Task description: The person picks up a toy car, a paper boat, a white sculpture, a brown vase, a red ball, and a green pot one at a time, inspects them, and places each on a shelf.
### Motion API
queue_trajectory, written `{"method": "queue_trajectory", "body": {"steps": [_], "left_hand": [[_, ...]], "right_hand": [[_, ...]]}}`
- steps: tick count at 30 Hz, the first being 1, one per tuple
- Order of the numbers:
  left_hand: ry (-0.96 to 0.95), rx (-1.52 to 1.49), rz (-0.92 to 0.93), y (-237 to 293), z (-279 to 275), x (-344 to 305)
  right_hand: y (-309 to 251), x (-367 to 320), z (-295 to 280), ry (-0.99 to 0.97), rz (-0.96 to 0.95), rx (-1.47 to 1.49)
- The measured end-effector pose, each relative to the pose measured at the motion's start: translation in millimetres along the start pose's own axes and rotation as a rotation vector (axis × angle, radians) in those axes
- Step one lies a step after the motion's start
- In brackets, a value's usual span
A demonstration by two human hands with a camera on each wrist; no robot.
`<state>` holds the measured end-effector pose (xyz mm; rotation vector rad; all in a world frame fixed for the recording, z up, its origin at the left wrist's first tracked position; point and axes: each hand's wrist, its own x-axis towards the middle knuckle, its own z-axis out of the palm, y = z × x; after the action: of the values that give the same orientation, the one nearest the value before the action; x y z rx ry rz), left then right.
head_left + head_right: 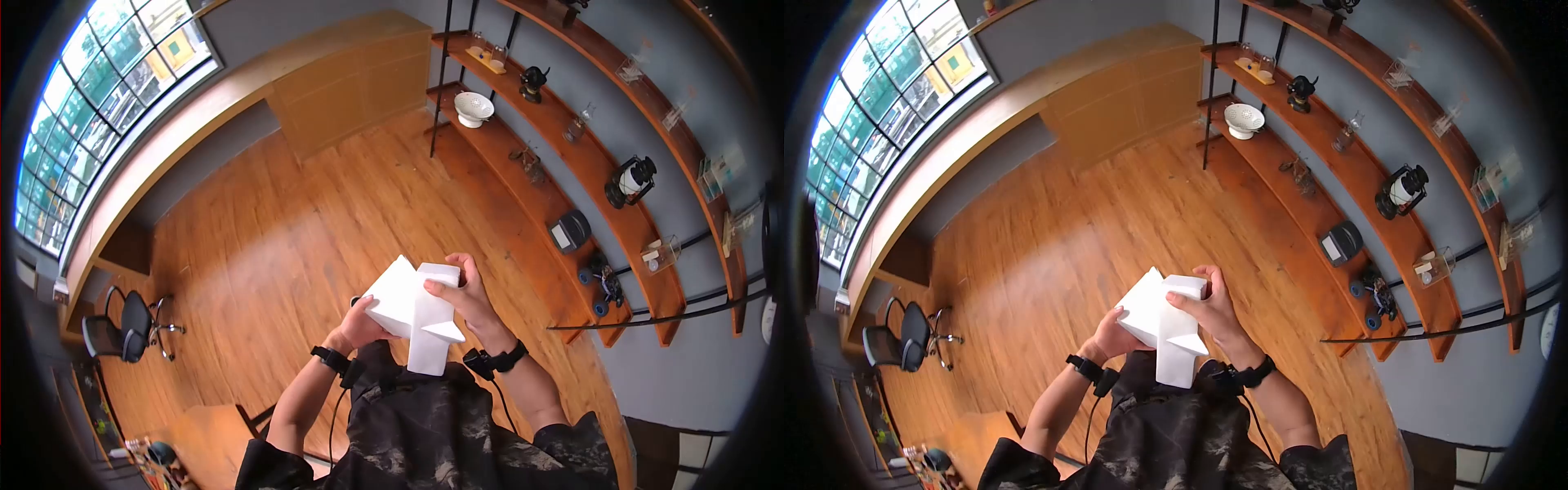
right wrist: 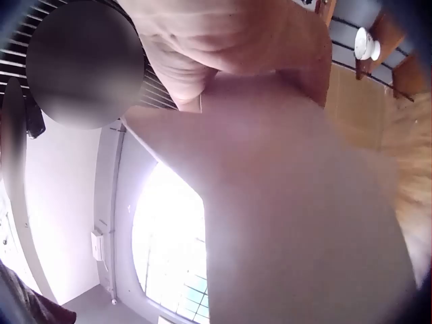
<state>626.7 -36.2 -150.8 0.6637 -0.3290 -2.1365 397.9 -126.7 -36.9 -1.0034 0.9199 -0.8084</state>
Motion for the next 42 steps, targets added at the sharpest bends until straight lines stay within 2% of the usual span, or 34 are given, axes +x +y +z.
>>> {"method": "queue_trajectory", "body": {"steps": [4,8,12,17,18,21,24,29,30,35,36,40,42], "left_hand": [[-0.053,-0.033,0.008,57,-21,36],[-0.102,-0.028,0.016,133,-34,61],[-0.135,-0.077,0.030,200,-24,75],[-0.188,-0.085,0.051,259,-9,107],[-0.203,-0.062,0.049,268,-10,117],[-0.236,0.000,0.026,298,-12,152],[-0.210,0.023,-0.009,317,-10,184],[-0.162,0.071,-0.084,348,-13,248],[-0.215,0.024,-0.109,347,-31,264],[-0.077,-0.037,-0.236,376,-34,336],[-0.064,-0.065,-0.243,376,-36,350],[-0.031,-0.151,-0.272,380,-47,396],[-0.071,-0.219,-0.277,393,-41,417]], "right_hand": [[-17,62,23,0.038,0.028,-0.144],[-41,125,59,0.092,-0.032,-0.127],[-59,171,75,0.085,-0.147,-0.068],[-52,189,69,-0.008,-0.271,-0.167],[-51,189,69,-0.011,-0.233,-0.126],[-47,200,74,0.036,-0.383,-0.077],[-54,210,72,0.177,-0.247,-0.066],[-63,267,38,0.258,-0.208,0.008],[-63,278,26,0.261,-0.181,0.035],[-85,348,-32,0.282,-0.042,0.129],[-85,362,-41,0.301,-0.090,0.145],[-96,403,-81,0.252,0.063,-0.142],[-101,423,-93,0.259,-0.017,-0.160]]}}
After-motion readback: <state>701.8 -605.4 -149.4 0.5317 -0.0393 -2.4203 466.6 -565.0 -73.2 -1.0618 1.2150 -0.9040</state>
